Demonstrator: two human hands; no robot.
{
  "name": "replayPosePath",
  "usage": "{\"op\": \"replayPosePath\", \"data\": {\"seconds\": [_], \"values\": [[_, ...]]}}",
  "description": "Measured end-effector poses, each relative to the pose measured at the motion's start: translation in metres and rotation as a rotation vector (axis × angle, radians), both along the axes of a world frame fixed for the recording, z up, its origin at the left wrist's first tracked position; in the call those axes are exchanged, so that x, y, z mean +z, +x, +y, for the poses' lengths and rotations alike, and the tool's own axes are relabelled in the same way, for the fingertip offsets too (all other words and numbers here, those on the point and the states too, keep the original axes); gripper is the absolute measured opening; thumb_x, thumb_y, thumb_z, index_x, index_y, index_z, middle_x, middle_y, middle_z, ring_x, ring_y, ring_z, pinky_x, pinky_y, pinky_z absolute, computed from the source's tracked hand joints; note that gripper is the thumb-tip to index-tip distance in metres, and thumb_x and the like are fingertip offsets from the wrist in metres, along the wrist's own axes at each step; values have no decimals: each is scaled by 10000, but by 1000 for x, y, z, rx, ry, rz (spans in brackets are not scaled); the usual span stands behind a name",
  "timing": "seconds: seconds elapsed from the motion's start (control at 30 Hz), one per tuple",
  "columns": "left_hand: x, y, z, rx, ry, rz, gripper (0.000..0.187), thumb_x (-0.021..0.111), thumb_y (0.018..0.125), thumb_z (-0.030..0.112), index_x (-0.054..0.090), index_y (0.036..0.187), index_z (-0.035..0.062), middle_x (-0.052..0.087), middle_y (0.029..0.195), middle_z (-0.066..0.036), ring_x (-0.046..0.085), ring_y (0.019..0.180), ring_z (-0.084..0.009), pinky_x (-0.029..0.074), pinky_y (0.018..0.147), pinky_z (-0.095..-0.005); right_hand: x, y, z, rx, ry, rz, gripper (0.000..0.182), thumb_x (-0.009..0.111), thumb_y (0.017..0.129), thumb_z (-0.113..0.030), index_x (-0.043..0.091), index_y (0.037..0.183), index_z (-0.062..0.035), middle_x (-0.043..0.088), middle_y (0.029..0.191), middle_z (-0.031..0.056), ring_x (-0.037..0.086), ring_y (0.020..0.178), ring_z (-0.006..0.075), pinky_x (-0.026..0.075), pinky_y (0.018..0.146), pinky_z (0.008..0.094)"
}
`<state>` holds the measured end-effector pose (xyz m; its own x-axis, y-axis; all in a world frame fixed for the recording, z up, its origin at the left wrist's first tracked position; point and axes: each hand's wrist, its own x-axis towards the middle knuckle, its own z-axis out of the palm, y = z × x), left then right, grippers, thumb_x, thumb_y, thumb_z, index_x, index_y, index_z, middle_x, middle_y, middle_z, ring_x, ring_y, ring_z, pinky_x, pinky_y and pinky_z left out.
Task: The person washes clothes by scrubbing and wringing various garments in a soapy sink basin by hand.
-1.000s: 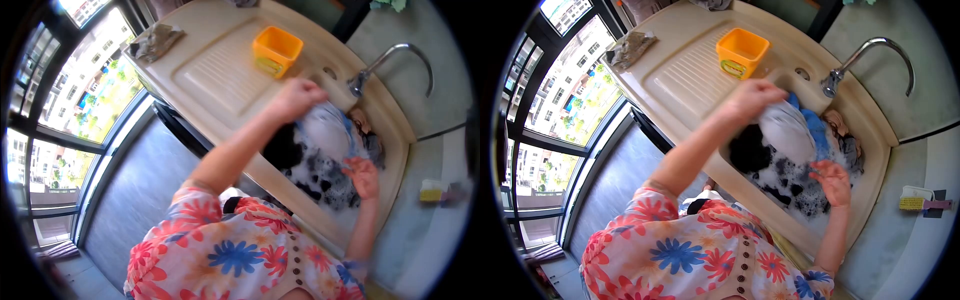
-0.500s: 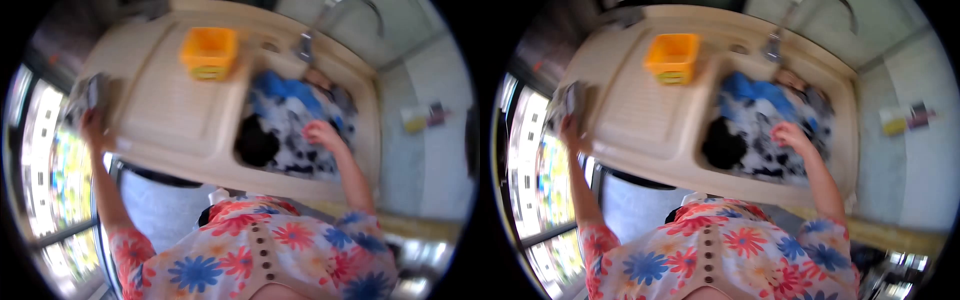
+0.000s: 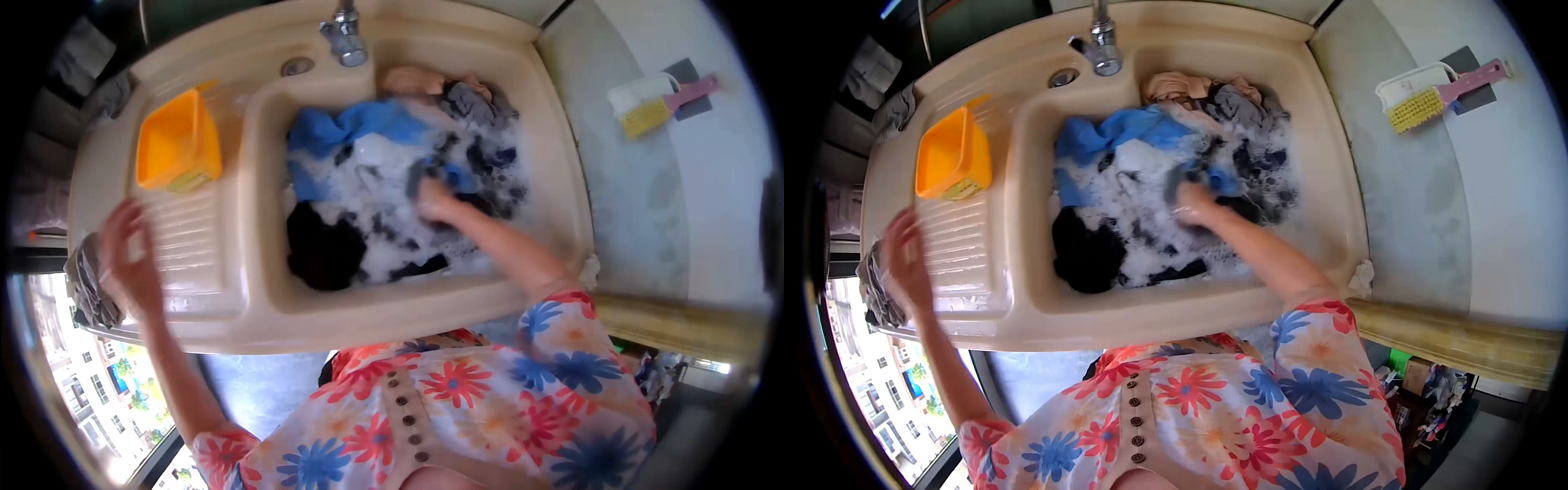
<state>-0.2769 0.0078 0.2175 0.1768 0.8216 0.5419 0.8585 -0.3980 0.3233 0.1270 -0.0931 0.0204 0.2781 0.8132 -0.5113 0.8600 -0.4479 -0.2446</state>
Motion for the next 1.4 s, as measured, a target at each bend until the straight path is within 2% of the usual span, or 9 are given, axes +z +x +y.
{"op": "replayPosePath", "data": {"seconds": [0.2, 0.37, 0.63, 0.67, 0.77, 0.8, 1.17, 1.27, 1.4], "values": [[-96, 273, -17, -934, -327, 103, 272, 633, 659, 153, 617, 926, 106, 555, 1045, -124, 504, 997, -299, 399, 861, -386, 66, 33, 0, 318, 17, 300, 368, 626, 690, -345, 619, 895, -40, 589, 935, 189, 568, 876, 344, 454, 756, 396], [-145, 332, -49, -643, -547, 573, 514, 662, 667, 232, 510, 1157, 270, 336, 1309, -113, 257, 1231, -344, 357, 922, -478, 59, 160, 23, 7, 583, -332, 470, 616, 705, -290, 494, 1152, -205, 437, 1234, 76, 442, 1107, 295, 374, 887, 454], [-209, 341, 1, -448, -969, 580, 474, 590, 736, 174, 481, 1197, 201, 457, 1213, -163, 466, 1104, -301, 393, 914, -378, -51, 166, -16, -88, 71, -95, 340, 349, 869, -256, 595, 981, -51, 598, 942, 217, 566, 891, 386, 435, 779, 460], [-190, 343, -12, -302, -960, 206, 429, 560, 757, 166, 488, 1178, 137, 524, 1120, -183, 513, 1032, -310, 394, 904, -379, -69, 167, -30, -66, 250, -24, 311, 396, 832, -230, 592, 983, -41, 597, 940, 220, 563, 902, 383, 435, 785, 444], [-300, 326, 26, -533, -695, 416, 457, 587, 720, 159, 494, 1167, 133, 520, 1130, -177, 494, 1042, -339, 396, 902, -384, -79, 163, -58, -106, 377, 125, 343, 537, 729, -148, 554, 1042, -10, 591, 963, 218, 558, 941, 359, 435, 814, 391], [-212, 322, 2, -675, -605, 529, 466, 599, 672, 127, 527, 1133, 125, 521, 1126, -171, 502, 1030, -332, 407, 890, -377, -42, 155, -58, -154, 123, 110, 420, 583, 700, -117, 521, 1098, 2, 588, 991, 209, 558, 959, 340, 434, 829, 370], [-125, 365, -65, -1015, -992, -606, 480, 663, 645, 160, 544, 1079, -9, 592, 967, -159, 530, 958, -316, 423, 842, -361, 249, 82, -36, -601, 1002, 1390, 352, 603, 777, -132, 500, 1078, 16, 582, 918, 76, 571, 790, 157, 473, 679, 292], [-219, 358, -11, -1119, -924, -932, 484, 640, 665, 113, 507, 1110, -24, 602, 883, -124, 549, 890, -261, 441, 784, -335, 254, 81, -36, -564, 1106, 1370, 307, 592, 786, -123, 523, 1053, 12, 586, 929, 72, 565, 800, 150, 466, 691, 293], [-124, 315, -2, -662, -1238, -1056, 312, 579, 612, 55, 607, 918, 2, 617, 824, -154, 586, 653, -299, 473, 642, -328, 198, 115, -55, -585, 1036, 1037, 273, 585, 797, -141, 549, 1016, 18, 587, 938, 65, 553, 801, 131, 455, 705, 282]]}}
